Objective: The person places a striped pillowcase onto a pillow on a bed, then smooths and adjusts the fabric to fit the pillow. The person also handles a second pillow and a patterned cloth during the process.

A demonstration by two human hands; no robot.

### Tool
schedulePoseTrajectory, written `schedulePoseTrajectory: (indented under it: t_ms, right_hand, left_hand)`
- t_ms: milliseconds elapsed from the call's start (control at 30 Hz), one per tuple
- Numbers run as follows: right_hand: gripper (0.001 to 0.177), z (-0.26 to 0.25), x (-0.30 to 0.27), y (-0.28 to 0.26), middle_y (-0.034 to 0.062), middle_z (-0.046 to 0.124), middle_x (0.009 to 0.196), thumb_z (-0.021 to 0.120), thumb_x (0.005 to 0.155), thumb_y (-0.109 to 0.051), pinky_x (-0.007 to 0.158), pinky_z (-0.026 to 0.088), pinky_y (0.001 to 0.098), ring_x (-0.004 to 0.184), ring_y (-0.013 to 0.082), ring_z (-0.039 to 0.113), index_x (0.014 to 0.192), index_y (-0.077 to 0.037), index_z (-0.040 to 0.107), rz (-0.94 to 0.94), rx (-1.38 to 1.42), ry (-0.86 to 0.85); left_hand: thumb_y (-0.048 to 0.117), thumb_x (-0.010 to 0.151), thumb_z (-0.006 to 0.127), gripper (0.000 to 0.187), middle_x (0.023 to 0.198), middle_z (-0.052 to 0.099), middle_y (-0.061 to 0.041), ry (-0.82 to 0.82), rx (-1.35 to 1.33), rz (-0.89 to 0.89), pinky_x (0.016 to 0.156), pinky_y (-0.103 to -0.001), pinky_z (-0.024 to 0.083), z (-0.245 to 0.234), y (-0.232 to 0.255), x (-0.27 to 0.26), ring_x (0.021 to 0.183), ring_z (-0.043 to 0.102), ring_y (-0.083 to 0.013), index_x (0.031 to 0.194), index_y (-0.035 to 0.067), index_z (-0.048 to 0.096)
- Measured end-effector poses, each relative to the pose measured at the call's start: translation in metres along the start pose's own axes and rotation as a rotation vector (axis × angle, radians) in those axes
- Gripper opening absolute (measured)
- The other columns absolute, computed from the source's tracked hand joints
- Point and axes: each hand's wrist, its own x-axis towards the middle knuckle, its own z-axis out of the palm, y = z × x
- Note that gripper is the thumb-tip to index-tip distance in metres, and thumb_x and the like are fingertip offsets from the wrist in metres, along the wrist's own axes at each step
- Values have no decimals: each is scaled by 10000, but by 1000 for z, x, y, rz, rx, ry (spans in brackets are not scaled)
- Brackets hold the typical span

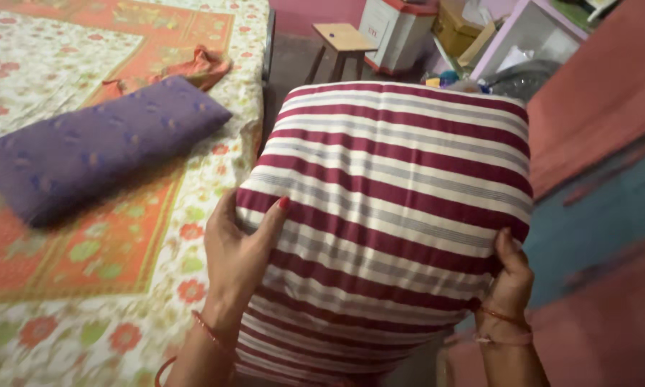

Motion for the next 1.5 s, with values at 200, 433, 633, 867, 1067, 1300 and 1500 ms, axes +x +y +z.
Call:
schedulePoseTrajectory:
  t_ms: [200, 433, 633, 867, 1067, 1300, 1500]
  right_hand:
    - [618, 48, 132, 17, 99, 634, 1382, 663, 919, -405, 1093, 433, 398, 1293, 266, 567, 1383, -4, 588, 39, 63, -183]
    - [585, 142, 227, 108, 98, 611, 1445, 639, 1006, -379, 1141, 402, 382, 1343, 249, 529, 1405, 45, 577, -49, 43, -242]
    - [661, 284, 251, 176, 26, 555, 1448, 524, 884, -543, 923, 519, 474, 1204, 292, 581, 1477, -254, 481, 551, 88, -316]
    - [490, 490, 313, 245, 160, 733, 1062, 710, 899, -449, 878, 553, 423, 1008, 305, 701, 1168, -41, 663, -580, -921, -1292]
    - [620, 463, 313, 316, 187, 724, 1099, 649, 893, -451, 869, 532, 467, 994, 379, 691, 1409, -108, 623, -150, -982, -2096]
    - [651, 494, 344, 337, 205, 727, 1130, 685, 899, -482, 894, 549, 466, 1046, 381, 694, 1401, -75, 602, -272, -1009, -2095]
    - [553, 604, 383, 303, 194, 722, 1173, 730, 939, -369, 909, 562, 426, 1080, 364, 707, 1389, -76, 598, -580, -627, -2055]
  left_hand:
    - [263, 824, 800, 419, 951, 778, -112, 114, 14, -91, 742, -297, 570, 61, -23, 75, 834, 713, -142, 1121, -15, 700]
    - [186, 914, 826, 256, 894, 697, -15, 327, 183, 200, 731, -265, 499, 50, -44, 177, 812, 602, -79, 1024, -12, 706]
    - [203, 979, 843, 284, 873, 665, -77, 468, 595, 339, 709, -283, 422, -36, -76, 319, 768, 542, -140, 970, -41, 698]
    - [311, 861, 833, 471, 1174, 667, -154, 658, 1274, 465, 953, -452, 508, -125, -187, 483, 1109, 622, -339, 1207, 28, 685]
    - [592, 706, 841, 554, 1095, 702, -193, 4, 1145, -409, 907, -501, 552, -74, -358, 451, 1042, 680, -384, 1082, 188, 793]
    - [496, 716, 825, 544, 1184, 696, -119, -182, 883, -410, 903, -443, 554, -10, -405, 430, 1091, 672, -324, 1124, 143, 752]
    - [414, 771, 819, 505, 1194, 699, -156, 60, 934, -253, 943, -435, 541, 1, -360, 495, 1093, 677, -338, 1142, 82, 734]
